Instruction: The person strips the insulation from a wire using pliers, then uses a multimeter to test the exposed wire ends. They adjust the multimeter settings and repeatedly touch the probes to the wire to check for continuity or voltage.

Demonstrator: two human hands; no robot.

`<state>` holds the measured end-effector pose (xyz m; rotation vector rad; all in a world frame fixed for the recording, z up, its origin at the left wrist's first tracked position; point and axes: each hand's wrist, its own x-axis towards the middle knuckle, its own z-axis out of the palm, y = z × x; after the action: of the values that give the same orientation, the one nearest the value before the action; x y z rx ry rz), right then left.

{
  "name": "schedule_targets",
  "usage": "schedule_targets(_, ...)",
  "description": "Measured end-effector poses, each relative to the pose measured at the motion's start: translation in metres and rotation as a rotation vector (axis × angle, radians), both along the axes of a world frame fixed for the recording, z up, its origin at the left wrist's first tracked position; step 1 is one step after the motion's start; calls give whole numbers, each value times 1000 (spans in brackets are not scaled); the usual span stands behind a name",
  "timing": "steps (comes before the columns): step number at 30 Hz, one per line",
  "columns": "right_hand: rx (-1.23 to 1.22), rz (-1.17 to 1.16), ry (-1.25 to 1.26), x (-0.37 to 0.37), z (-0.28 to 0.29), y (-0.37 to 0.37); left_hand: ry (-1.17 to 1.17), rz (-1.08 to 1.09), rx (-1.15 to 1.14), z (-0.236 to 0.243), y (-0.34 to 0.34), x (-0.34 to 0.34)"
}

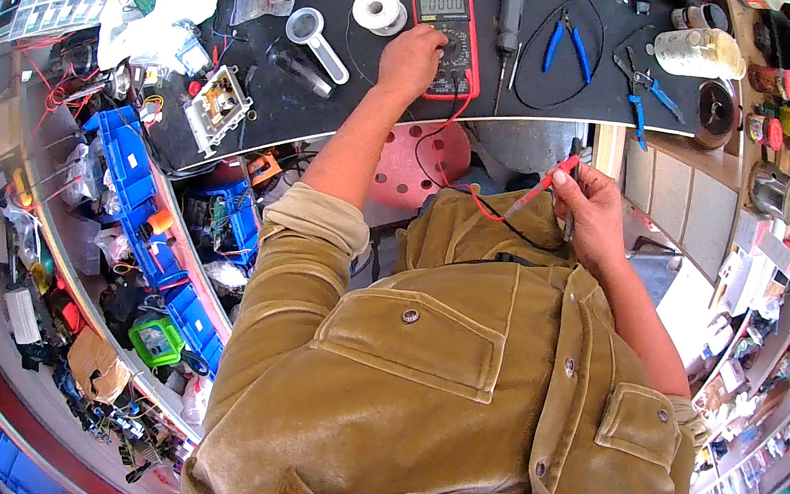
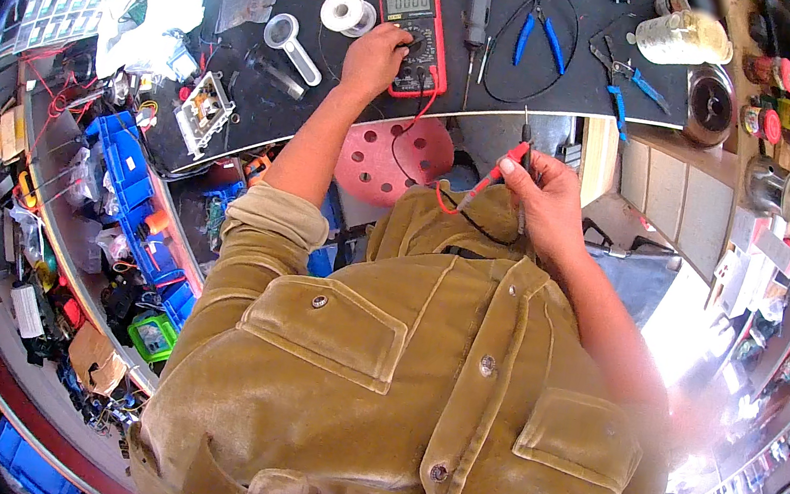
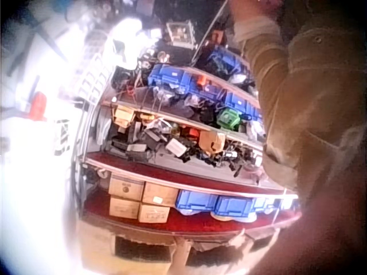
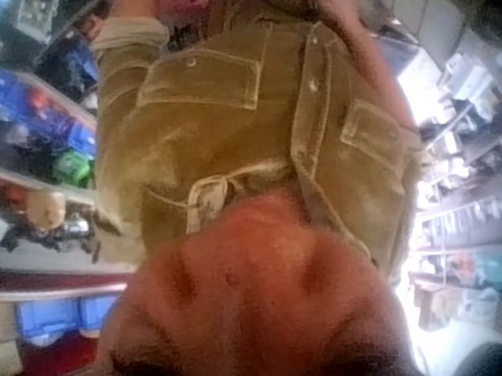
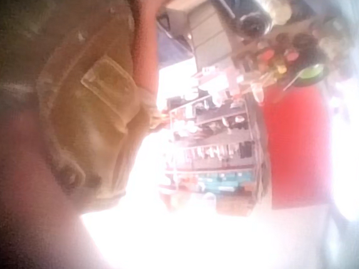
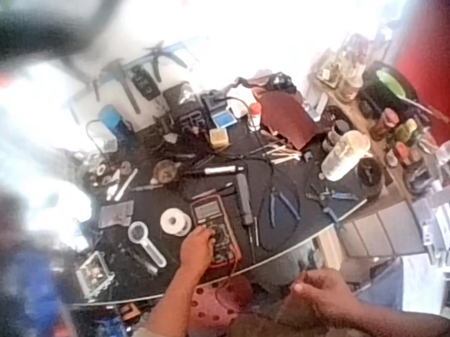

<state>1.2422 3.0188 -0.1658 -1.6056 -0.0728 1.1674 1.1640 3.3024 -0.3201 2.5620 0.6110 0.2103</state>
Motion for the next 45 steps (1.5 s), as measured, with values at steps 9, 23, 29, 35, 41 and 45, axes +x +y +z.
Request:
schedule_targets(9, -35, -27, -13, 1, -4, -4, -50, 104, -540, 79, -66, 1)
schedule_targets(23, -121, 52, -20, 0, 1, 1, -31, -93, -819, 116, -112, -37)
schedule_targets(29, -116, 16, -42, -2, -3, -2, -19, -57, -786, 119, -112, -38)
schedule_targets(35, -115, 42, -46, -2, -3, -3, -28, -56, -786, 113, -112, -43)
schedule_targets(41, -116, 41, -35, -4, -1, -1, 46, -68, -796, 113, -110, -46)
schedule_targets(45, -99, 14, -36, -4, 1, 2, -41, 10, -808, 112, -113, -47)
